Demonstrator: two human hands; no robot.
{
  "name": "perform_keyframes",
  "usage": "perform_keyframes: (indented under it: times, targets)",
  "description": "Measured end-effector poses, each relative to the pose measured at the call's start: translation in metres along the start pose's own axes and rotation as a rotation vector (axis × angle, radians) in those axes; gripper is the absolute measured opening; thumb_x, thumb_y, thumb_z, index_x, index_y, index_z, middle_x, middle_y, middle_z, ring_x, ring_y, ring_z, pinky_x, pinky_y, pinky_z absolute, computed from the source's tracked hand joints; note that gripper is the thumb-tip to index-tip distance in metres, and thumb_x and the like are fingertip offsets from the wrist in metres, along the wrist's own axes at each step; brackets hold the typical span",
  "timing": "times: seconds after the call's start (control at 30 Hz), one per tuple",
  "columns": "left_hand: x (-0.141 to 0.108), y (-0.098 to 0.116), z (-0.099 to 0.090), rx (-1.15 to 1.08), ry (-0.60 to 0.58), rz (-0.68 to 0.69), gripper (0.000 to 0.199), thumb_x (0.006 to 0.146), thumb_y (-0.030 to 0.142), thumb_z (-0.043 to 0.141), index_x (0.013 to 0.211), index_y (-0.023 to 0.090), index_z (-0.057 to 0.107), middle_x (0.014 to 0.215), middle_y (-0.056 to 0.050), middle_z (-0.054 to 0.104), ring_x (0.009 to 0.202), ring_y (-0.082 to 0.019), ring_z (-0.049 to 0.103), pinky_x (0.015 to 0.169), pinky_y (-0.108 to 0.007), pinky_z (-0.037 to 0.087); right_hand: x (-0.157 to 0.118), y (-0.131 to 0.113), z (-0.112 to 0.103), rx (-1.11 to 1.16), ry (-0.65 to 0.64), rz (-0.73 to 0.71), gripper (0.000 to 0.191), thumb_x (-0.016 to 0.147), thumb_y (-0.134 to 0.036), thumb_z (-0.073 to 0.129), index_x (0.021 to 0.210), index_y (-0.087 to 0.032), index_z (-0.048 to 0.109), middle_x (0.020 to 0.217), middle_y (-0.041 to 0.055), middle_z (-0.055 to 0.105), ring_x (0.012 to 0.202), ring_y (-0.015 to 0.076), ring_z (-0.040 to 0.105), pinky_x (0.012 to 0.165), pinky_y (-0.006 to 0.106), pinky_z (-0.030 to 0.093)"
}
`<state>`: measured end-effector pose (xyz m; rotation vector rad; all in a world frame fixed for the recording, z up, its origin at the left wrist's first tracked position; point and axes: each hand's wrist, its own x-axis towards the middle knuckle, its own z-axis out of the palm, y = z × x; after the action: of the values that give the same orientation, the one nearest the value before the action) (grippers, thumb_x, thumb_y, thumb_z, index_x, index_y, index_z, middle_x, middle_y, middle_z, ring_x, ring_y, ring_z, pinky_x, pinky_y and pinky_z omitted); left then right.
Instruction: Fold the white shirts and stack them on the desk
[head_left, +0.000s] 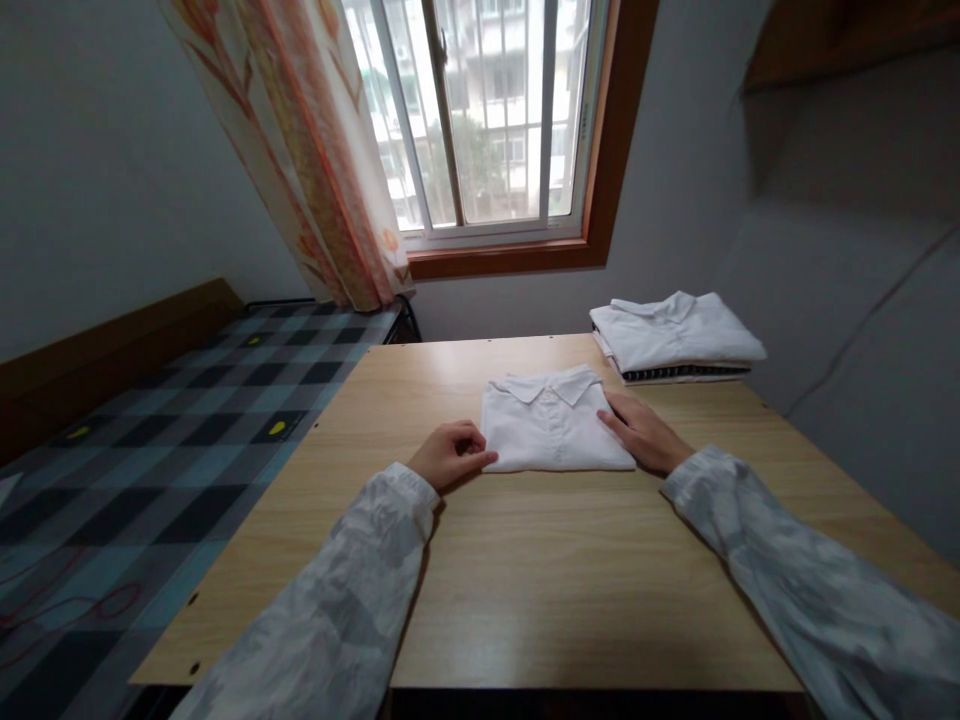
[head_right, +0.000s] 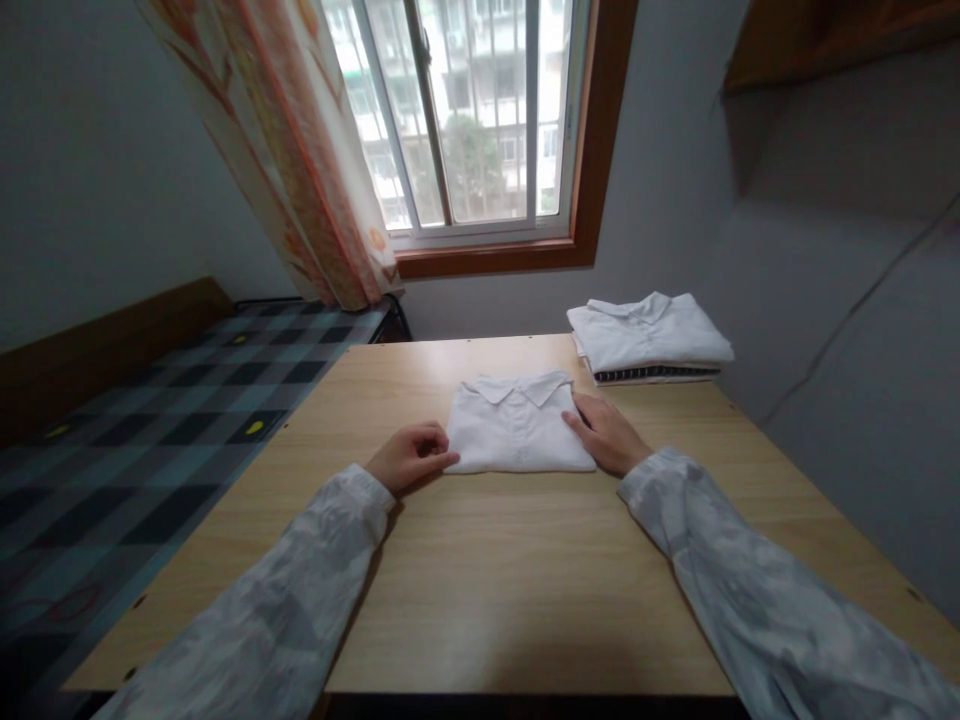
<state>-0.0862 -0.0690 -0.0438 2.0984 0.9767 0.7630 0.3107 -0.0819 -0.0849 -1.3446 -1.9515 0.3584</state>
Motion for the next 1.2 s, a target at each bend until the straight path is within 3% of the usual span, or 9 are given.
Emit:
perform_keyframes:
  times: [0.13, 0.23, 0.4, 0.5, 0.67, 0.87, 1.07, 1.2]
  targets:
    - [0.002, 0.000, -0.001, 0.005, 0.051, -0.040, 0.042, 0.089, 0.058, 0.079, 0.077, 0.020, 0.068, 0.081, -0.002, 0.063, 0.072, -0.016, 0.056, 0.067, -0.029, 0.044, -0.015, -0.006, -0.008, 0.138, 0.092, 0.104, 0.031, 0.103, -0.038, 0.049, 0.102, -0.025, 0.078, 0.109, 0.0100, 0.080, 0.106, 0.0319, 0.072, 0.102, 0.048, 0.056]
    - [0.004, -0.001, -0.002, 0.075, 0.141, -0.048, 0.040, 0.093, 0.060, 0.073, 0.081, 0.021, 0.069, 0.085, -0.004, 0.064, 0.076, -0.019, 0.058, 0.070, -0.031, 0.047, -0.027, -0.014, -0.010, 0.222, 0.084, 0.174, 0.022, 0.095, -0.041, 0.065, 0.101, -0.024, 0.076, 0.095, 0.0067, 0.078, 0.089, 0.0278, 0.070, 0.088, 0.044, 0.058]
    - [0.008, -0.006, -0.001, 0.178, 0.276, -0.028, 0.033, 0.097, 0.053, 0.068, 0.084, 0.022, 0.068, 0.089, -0.005, 0.065, 0.081, -0.021, 0.060, 0.075, -0.034, 0.049, -0.033, -0.028, 0.002, 0.451, 0.109, 0.255, 0.033, 0.087, -0.051, 0.082, 0.100, -0.022, 0.071, 0.096, 0.0066, 0.077, 0.088, 0.0251, 0.070, 0.078, 0.037, 0.058]
    - [0.010, -0.011, -0.001, 0.196, 0.312, -0.026, 0.031, 0.098, 0.051, 0.067, 0.085, 0.023, 0.067, 0.089, -0.004, 0.064, 0.080, -0.021, 0.060, 0.073, -0.034, 0.049, -0.031, -0.035, 0.012, 0.502, 0.138, 0.328, 0.033, 0.084, -0.046, 0.084, 0.098, -0.023, 0.066, 0.087, 0.0036, 0.075, 0.079, 0.0219, 0.067, 0.069, 0.033, 0.053]
    - [0.011, -0.015, 0.000, 0.213, 0.337, -0.028, 0.029, 0.100, 0.048, 0.065, 0.085, 0.023, 0.067, 0.090, -0.004, 0.064, 0.080, -0.021, 0.059, 0.074, -0.034, 0.049, -0.031, -0.044, 0.020, 0.587, 0.088, 0.324, 0.035, 0.080, -0.039, 0.086, 0.102, -0.023, 0.064, 0.089, 0.0024, 0.076, 0.077, 0.0194, 0.067, 0.067, 0.030, 0.049]
    - [0.012, -0.013, 0.000, 0.206, 0.359, -0.041, 0.028, 0.099, 0.047, 0.065, 0.084, 0.023, 0.065, 0.092, -0.005, 0.065, 0.080, -0.021, 0.061, 0.074, -0.035, 0.051, -0.030, -0.044, 0.017, 0.708, 0.117, 0.357, 0.047, 0.076, -0.051, 0.091, 0.095, -0.027, 0.056, 0.086, 0.0020, 0.075, 0.079, 0.0221, 0.071, 0.071, 0.034, 0.055]
    - [0.013, -0.016, -0.001, 0.214, 0.435, -0.070, 0.028, 0.098, 0.048, 0.064, 0.084, 0.023, 0.064, 0.090, -0.005, 0.066, 0.079, -0.021, 0.062, 0.073, -0.035, 0.052, -0.031, -0.038, 0.015, 0.661, 0.159, 0.362, 0.046, 0.076, -0.051, 0.090, 0.091, -0.027, 0.053, 0.084, 0.0001, 0.073, 0.076, 0.0215, 0.070, 0.068, 0.033, 0.056]
    - [0.013, -0.018, 0.000, 0.198, 0.420, -0.115, 0.031, 0.096, 0.053, 0.066, 0.085, 0.024, 0.064, 0.086, -0.004, 0.067, 0.076, -0.020, 0.062, 0.071, -0.034, 0.052, -0.035, -0.041, 0.015, 0.661, 0.048, 0.364, 0.039, 0.082, -0.048, 0.086, 0.097, -0.026, 0.057, 0.084, 0.0013, 0.077, 0.076, 0.0227, 0.072, 0.067, 0.033, 0.054]
